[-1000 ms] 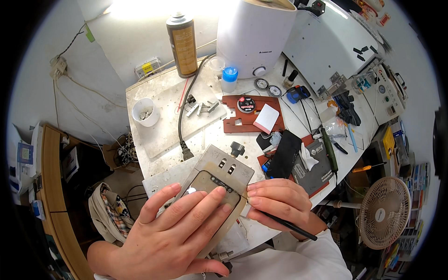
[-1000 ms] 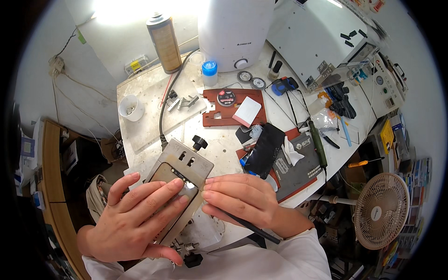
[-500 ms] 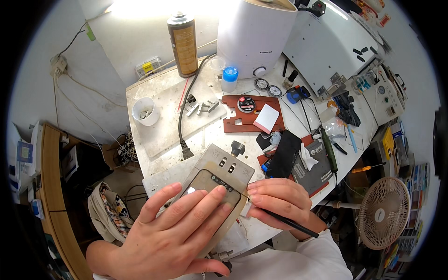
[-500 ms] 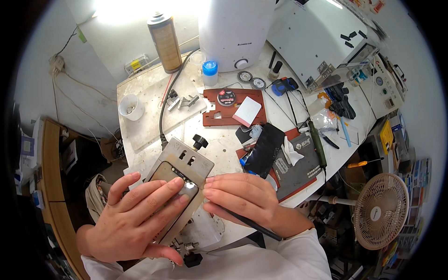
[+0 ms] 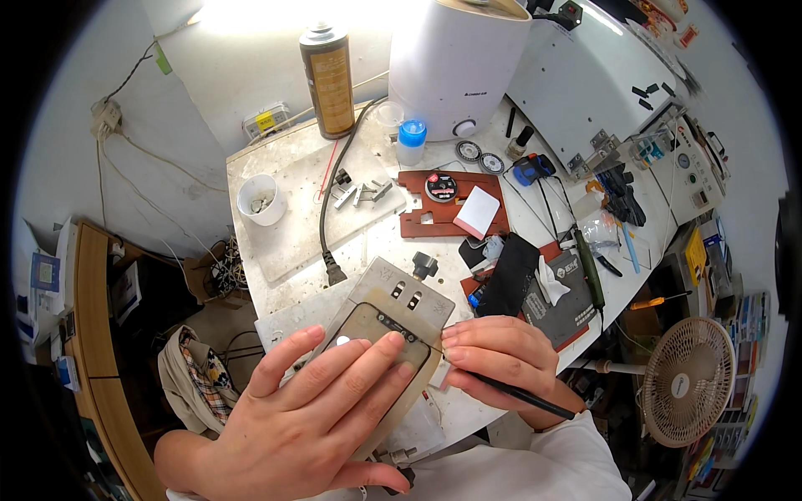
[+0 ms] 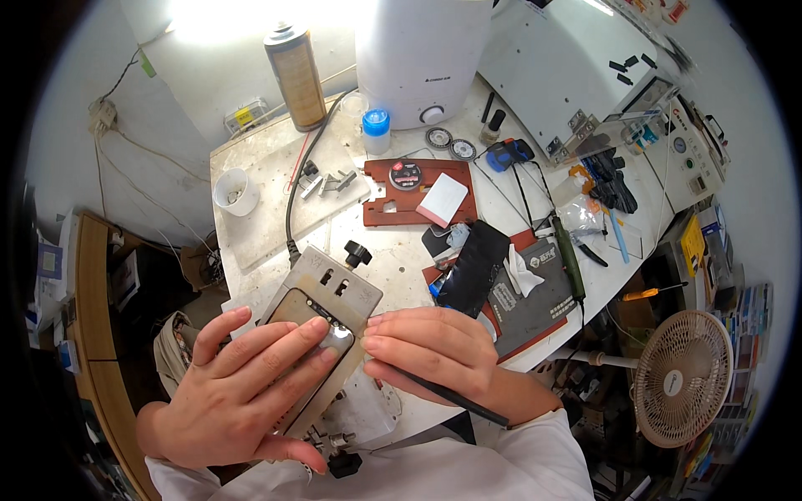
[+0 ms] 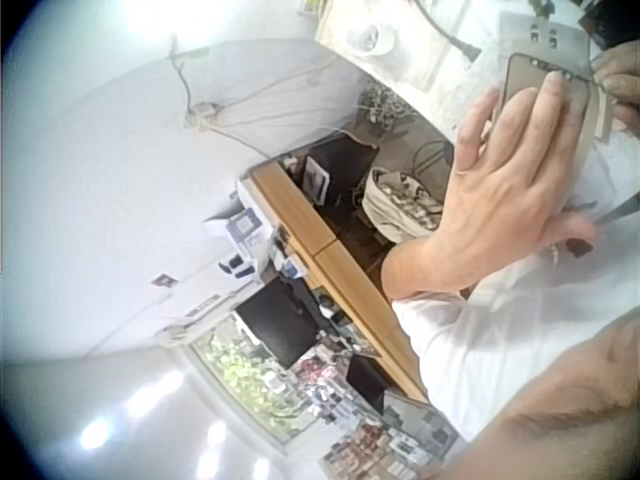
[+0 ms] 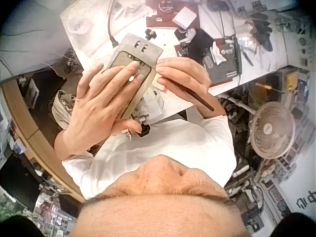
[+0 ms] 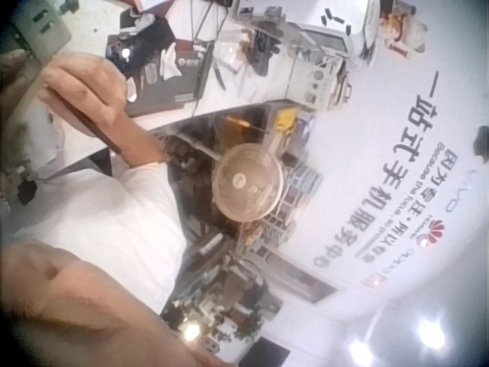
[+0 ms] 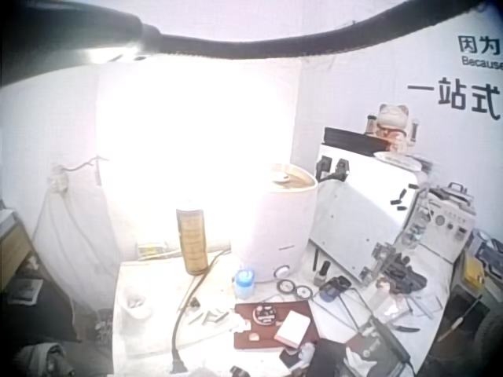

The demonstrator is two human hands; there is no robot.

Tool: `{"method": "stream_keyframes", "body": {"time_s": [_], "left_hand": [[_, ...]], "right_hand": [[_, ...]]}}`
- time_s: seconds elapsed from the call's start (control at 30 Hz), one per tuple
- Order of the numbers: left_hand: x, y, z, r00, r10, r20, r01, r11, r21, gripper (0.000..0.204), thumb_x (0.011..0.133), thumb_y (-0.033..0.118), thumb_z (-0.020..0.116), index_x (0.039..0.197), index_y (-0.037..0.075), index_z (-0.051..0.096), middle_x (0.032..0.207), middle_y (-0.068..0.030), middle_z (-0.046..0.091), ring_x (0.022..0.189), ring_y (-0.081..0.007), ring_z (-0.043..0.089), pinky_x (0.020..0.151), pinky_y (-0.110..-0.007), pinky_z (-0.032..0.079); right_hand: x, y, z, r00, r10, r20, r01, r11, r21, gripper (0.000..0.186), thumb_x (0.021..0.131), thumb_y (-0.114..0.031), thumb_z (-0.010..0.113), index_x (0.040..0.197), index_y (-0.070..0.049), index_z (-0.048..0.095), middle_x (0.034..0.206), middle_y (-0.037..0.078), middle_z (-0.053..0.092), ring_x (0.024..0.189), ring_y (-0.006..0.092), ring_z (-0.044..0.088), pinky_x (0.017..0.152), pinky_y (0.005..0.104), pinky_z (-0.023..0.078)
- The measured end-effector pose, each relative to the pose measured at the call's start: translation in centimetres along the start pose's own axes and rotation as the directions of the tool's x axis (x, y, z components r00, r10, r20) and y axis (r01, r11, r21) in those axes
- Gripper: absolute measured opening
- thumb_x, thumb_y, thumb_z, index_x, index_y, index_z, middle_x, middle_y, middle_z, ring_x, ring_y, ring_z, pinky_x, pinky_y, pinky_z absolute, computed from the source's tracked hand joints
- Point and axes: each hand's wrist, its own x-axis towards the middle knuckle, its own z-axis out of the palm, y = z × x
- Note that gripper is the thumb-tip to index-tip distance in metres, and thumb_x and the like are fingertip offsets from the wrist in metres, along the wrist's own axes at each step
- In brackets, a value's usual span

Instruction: The person handles a transparent smartphone screen, peeling off a protective film and applying a small adhesive strip to the top edge. They place the screen into a metal jig and use a white cloth to wipe the surface. Finally, they use a small brush to clean the edges of the screen within the jig.

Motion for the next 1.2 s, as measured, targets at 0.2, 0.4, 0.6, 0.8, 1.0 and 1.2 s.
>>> {"method": "stream_keyframes", "body": {"time_s": [0.2,0.4,0.6,0.8,1.0,1.2], "left_hand": [[-0.21,0.04,-0.07,1.0,-0.002,-0.001,0.002,1.0,-0.003,0.088,0.087,0.077,0.052,0.129,0.002,0.07,0.143,-0.0134,0.061,0.126,-0.0237,0.059,0.121,-0.048,0.023],[0.28,0.02,-0.31,1.0,0.016,0.016,-0.016,1.0,0.023,0.087,0.087,0.077,0.052,0.128,0.002,0.07,0.143,-0.0136,0.061,0.126,-0.0232,0.059,0.122,-0.048,0.023],[0.24,-0.03,-0.42,1.0,0.007,0.018,-0.007,1.0,0.015,0.088,0.086,0.077,0.053,0.129,0.003,0.07,0.144,-0.0136,0.061,0.126,-0.0231,0.059,0.122,-0.048,0.023],[0.16,-0.04,-0.38,1.0,0.001,0.026,-0.001,1.0,0.009,0.087,0.086,0.077,0.053,0.129,0.003,0.069,0.145,-0.0133,0.06,0.127,-0.0232,0.059,0.121,-0.048,0.023],[0.17,0.01,-0.4,1.0,-0.004,0.025,0.004,1.0,0.001,0.087,0.087,0.077,0.052,0.129,0.003,0.069,0.145,-0.0133,0.06,0.127,-0.023,0.058,0.121,-0.048,0.023],[0.09,0.03,-0.27,1.0,-0.009,0.021,0.009,1.0,0.0,0.087,0.087,0.077,0.052,0.129,0.002,0.069,0.145,-0.0136,0.06,0.127,-0.0234,0.059,0.122,-0.048,0.022]], "right_hand": [[0.23,-0.11,0.07,1.0,-0.003,0.004,0.003,1.0,0.0,0.031,0.074,-0.003,0.087,0.101,0.003,0.074,0.097,0.016,0.075,0.089,0.031,0.076,0.076,0.0374,0.065],[0.22,0.0,0.04,1.0,-0.002,0.006,0.002,1.0,-0.006,0.031,0.074,-0.003,0.087,0.101,0.004,0.074,0.097,0.016,0.075,0.089,0.0311,0.076,0.076,0.0373,0.065],[-0.02,0.12,0.12,1.0,-0.013,0.004,0.013,1.0,0.004,0.031,0.076,-0.005,0.087,0.103,0.005,0.074,0.098,0.017,0.075,0.09,0.0322,0.076,0.077,0.0386,0.065],[-0.38,0.04,-0.06,0.998,0.033,-0.046,-0.033,0.999,-0.005,0.039,0.075,-0.003,0.088,0.111,-0.001,0.073,0.104,0.011,0.074,0.092,0.0279,0.075,0.073,0.0335,0.064],[-0.49,0.1,0.58,0.996,-0.037,-0.08,0.032,0.997,-0.063,0.04,0.072,0.003,0.086,0.109,-0.003,0.072,0.104,0.011,0.073,0.09,0.027,0.075,0.07,0.0318,0.062],[-0.47,0.28,0.76,0.995,-0.055,-0.078,0.052,0.998,-0.035,0.036,0.073,0.005,0.084,0.106,-0.001,0.071,0.104,0.013,0.072,0.091,0.0285,0.076,0.075,0.0343,0.065]]}}
